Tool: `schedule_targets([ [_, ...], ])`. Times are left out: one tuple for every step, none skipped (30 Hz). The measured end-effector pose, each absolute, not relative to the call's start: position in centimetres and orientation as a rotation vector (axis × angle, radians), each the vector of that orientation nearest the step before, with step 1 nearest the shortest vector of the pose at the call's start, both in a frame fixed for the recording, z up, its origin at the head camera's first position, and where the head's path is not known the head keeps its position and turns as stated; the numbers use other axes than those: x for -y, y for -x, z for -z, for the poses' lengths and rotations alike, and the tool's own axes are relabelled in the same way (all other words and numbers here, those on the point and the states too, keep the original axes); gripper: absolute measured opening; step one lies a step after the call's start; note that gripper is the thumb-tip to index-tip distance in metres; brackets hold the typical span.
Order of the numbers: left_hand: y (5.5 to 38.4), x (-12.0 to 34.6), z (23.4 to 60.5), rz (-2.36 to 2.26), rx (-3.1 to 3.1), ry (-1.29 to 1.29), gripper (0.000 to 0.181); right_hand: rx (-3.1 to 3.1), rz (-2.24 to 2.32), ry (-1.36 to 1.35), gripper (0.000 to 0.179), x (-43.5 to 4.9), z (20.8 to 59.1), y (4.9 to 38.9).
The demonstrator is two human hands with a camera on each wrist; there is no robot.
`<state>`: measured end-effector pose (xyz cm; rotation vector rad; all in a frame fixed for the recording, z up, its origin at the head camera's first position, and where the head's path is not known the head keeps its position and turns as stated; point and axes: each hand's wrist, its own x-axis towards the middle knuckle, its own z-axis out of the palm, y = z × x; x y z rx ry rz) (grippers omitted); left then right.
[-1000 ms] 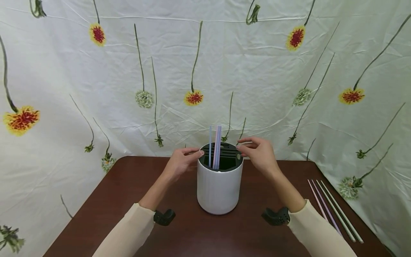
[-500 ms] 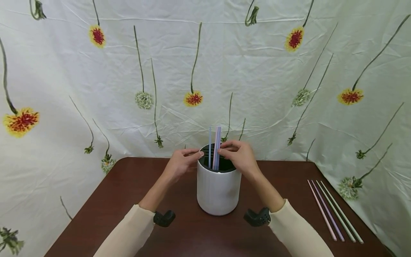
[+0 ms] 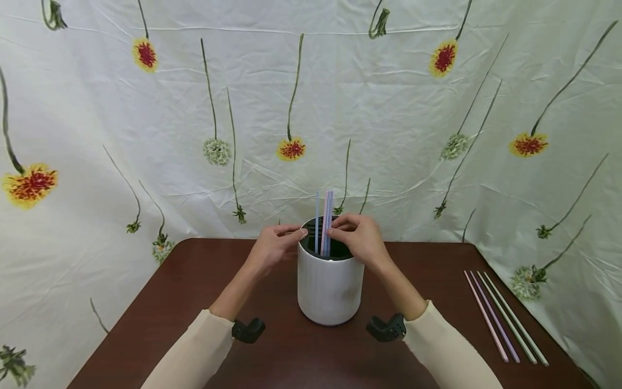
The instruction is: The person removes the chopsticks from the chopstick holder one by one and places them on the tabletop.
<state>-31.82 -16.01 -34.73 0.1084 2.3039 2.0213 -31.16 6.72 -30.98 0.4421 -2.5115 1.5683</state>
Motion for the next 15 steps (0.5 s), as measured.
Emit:
schedule_targets([
  [31.8, 16.0, 34.8, -2.021, -2.301, -0.112, 0.051, 2.503, -1.604, -0.438, 0.015, -6.8, 30.9, 31.1],
  [31.8, 16.0, 34.8, -2.015, -2.304, -0.117, 0.051, 2.491, -1.64, -0.44, 0.016, -6.9, 30.8, 31.1],
  [31.9, 15.9, 34.8, -2.015, -2.302, -0.116, 0.052, 2.475, -1.681, -0.437, 0.017, -7.1, 30.6, 31.1],
  [31.9, 15.9, 34.8, -2.016, -2.301, -0.118, 0.052, 2.452, -1.725, -0.442, 0.018, -7.3, 30.3, 31.0],
  [31.9, 15.9, 34.8, -2.015, -2.301, -0.118, 0.052, 2.426, -1.763, -0.452, 0.019, -7.5, 30.1, 31.0],
  [31.9, 15.9, 34.9, -2.012, -2.305, -0.118, 0.052, 2.404, -1.794, -0.457, 0.02, -7.7, 29.7, 30.9],
  [31.9, 15.8, 34.9, -2.011, -2.306, -0.118, 0.053, 2.375, -1.824, -0.466, 0.021, -7.9, 29.2, 30.9],
  [31.9, 15.8, 34.9, -2.009, -2.309, -0.113, 0.053, 2.342, -1.851, -0.472, 0.022, -8.1, 28.7, 30.8],
  [31.9, 15.8, 34.9, -2.011, -2.309, -0.109, 0.053, 2.312, -1.877, -0.475, 0.022, -8.3, 28.1, 30.7],
  [31.9, 15.8, 34.9, -2.012, -2.308, -0.104, 0.053, 2.276, -1.901, -0.486, 0.023, -8.5, 27.5, 30.6],
  [31.9, 15.8, 34.8, -2.012, -2.31, -0.099, 0.053, 2.24, -1.927, -0.49, 0.023, -8.7, 26.9, 30.5],
  [31.8, 15.8, 34.8, -2.015, -2.31, -0.091, 0.052, 2.198, -1.96, -0.495, 0.023, -9.0, 26.2, 30.3],
  [31.8, 15.8, 34.8, -2.014, -2.314, -0.092, 0.053, 2.142, -2.0, -0.508, 0.022, -9.2, 25.5, 30.2],
  [31.8, 15.8, 34.8, -2.015, -2.318, -0.092, 0.053, 2.087, -2.035, -0.517, 0.021, -9.5, 24.8, 30.1],
  [31.8, 15.9, 34.8, -2.016, -2.319, -0.087, 0.053, 2.033, -2.068, -0.53, 0.02, -9.8, 24.2, 29.9],
])
